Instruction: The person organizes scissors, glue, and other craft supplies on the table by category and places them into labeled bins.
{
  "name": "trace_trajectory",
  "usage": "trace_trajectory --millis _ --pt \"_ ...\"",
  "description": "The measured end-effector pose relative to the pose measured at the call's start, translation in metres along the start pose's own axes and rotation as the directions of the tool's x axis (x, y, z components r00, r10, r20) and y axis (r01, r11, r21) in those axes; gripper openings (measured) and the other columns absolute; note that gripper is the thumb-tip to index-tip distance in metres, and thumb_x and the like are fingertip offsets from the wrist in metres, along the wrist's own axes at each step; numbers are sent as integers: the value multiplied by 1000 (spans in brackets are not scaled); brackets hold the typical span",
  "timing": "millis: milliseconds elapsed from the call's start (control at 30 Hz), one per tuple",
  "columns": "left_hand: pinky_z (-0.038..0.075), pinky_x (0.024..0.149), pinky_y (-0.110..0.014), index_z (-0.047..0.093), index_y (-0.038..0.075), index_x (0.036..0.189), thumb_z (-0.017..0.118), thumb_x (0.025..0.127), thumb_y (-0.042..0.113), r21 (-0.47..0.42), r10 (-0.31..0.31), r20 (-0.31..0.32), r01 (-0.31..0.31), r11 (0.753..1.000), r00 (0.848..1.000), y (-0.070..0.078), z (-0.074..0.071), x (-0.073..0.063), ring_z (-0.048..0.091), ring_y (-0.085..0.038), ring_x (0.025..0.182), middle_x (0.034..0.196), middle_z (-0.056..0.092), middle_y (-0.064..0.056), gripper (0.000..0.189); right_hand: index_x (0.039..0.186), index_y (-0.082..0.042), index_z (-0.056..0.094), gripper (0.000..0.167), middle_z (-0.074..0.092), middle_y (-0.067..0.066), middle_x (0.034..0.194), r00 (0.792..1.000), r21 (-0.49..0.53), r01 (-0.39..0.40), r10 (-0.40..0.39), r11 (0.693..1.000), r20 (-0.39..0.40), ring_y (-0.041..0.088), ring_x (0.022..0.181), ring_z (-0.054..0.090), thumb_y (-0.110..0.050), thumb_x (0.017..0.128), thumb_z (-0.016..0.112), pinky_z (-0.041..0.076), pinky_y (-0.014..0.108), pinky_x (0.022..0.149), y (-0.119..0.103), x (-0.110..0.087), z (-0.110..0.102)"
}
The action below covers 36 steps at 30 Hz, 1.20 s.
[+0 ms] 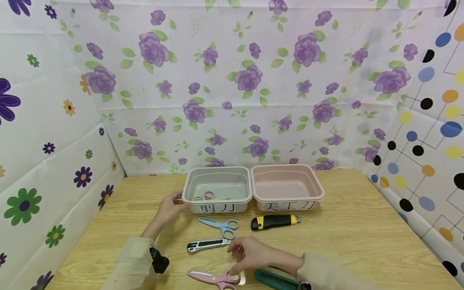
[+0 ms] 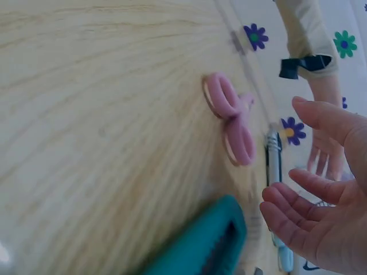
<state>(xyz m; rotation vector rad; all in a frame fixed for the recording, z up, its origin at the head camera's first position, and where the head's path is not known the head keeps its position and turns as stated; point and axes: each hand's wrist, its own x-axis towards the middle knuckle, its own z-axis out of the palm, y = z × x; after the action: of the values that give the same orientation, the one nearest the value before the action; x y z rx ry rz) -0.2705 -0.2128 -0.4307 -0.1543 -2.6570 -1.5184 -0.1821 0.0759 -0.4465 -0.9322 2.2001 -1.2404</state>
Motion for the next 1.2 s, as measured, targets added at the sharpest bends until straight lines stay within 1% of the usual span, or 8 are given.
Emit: trace_trajectory --millis 233,367,467,533,700,867,1033,1200 --pt "53 78 -35 44 -8 128 68 81 11 -5 -10 -1 10 1000 1000 0 1 2 56 -35 102 118 54 -28 57 100 -1 60 36 52 -5 79 998 -13 -22 23 1000 66 1 67 46 -7 68 74 43 13 63 1 2 14" --pt "53 78 -34 44 -7 129 68 81 12 -7 -13 3 13 1000 1000 0 1 2 56 -35 102 117 54 -27 57 97 -1 61 35 49 -8 75 999 -24 -23 24 999 47 -1 63 42 -8 67 77 40 13 59 0 2 21" --pt "53 78 -34 45 -6 129 68 80 11 -9 -23 0 23 1000 1000 1 1 2 56 -34 101 117 55 -26 57 96 -1 61 36 47 -9 74 1000 -66 -9 11 998 22 -1 63 40 -9 65 79 39 12 58 -2 1 25" --pt "53 78 -34 44 -6 129 68 80 10 -12 -23 2 23 1000 1000 1 1 2 56 -34 102 118 55 -26 57 95 -3 62 36 46 -10 74 1000 -125 -1 2 992 9 -2 63 39 -10 64 80 38 12 58 -3 1 27" --pt "53 78 -34 44 -8 129 68 80 10 -20 -9 1 9 1000 1000 -1 1 1 56 -35 101 117 54 -27 57 89 -10 63 35 44 -14 72 1000 -337 15 -19 941 -10 -3 65 40 -14 60 82 36 10 58 -7 2 35" --pt "53 77 -34 45 -8 128 68 80 9 -11 -10 -6 10 1000 1000 -2 1 2 57 -35 99 115 55 -28 56 82 -14 64 30 43 -15 68 1000 -438 -1 -2 899 -7 -4 63 37 -14 57 82 34 9 56 -8 3 38" --pt "53 76 -34 45 -8 128 68 80 10 -12 -5 -6 5 1000 1000 -1 1 2 57 -34 99 115 55 -28 56 75 -16 63 27 41 -16 64 1000 -470 -2 -3 882 -10 -4 61 33 -15 56 82 31 10 54 -10 3 37" --pt "53 78 -34 45 -8 128 68 80 10 -18 -10 -2 10 1000 1000 -1 0 2 57 -34 100 117 55 -28 56 75 -14 63 28 42 -15 65 1000 -419 7 -2 908 12 -4 61 34 -10 56 82 32 9 53 -13 3 33"
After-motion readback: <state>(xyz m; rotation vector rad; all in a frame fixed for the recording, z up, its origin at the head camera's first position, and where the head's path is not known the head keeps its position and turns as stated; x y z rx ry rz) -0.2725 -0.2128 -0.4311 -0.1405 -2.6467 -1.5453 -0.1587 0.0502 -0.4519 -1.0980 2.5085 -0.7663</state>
